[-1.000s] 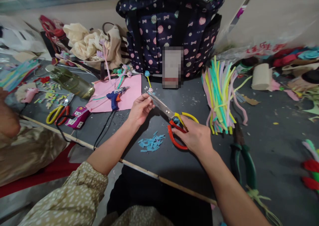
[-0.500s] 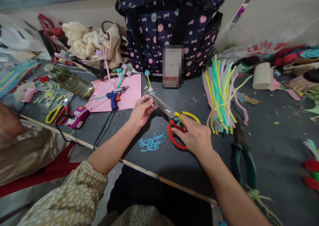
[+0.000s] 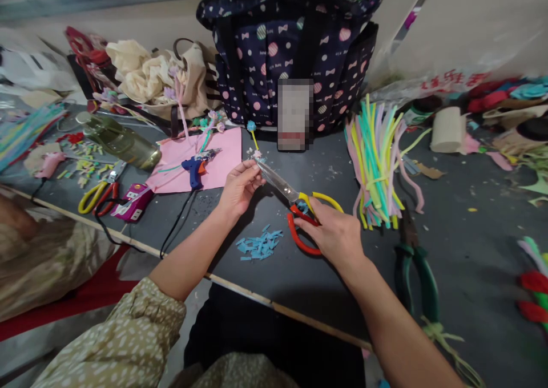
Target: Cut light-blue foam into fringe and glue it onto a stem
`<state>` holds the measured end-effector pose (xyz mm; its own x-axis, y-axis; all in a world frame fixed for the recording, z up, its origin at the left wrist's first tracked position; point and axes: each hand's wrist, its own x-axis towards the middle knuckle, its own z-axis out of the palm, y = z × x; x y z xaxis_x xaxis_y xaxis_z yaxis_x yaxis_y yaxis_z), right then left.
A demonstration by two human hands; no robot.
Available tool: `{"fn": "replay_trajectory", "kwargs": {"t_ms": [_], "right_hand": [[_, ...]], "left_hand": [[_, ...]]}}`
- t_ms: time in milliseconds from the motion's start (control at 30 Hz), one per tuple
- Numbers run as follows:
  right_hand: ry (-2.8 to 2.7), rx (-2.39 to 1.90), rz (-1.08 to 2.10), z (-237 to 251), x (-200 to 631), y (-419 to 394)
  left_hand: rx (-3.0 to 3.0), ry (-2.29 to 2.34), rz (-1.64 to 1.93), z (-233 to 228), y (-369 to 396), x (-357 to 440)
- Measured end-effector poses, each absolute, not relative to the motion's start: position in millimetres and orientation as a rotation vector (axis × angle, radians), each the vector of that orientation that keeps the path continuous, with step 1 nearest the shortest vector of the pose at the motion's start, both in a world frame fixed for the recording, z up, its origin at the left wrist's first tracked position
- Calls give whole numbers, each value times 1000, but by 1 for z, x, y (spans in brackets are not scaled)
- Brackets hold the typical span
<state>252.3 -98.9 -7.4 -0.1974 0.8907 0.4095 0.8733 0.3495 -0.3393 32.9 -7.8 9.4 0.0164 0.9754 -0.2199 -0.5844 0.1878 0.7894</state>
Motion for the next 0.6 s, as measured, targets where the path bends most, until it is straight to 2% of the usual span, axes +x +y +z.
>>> {"fn": "replay_trajectory", "kwargs": {"t_ms": [233, 600], "right_hand": [[-2006, -1859, 14, 7, 244, -97], [-2017, -1820, 33, 1, 249, -97]], "left_hand": [[548, 885, 1315, 10, -6, 32], [502, 818, 1309, 15, -6, 30]]}}
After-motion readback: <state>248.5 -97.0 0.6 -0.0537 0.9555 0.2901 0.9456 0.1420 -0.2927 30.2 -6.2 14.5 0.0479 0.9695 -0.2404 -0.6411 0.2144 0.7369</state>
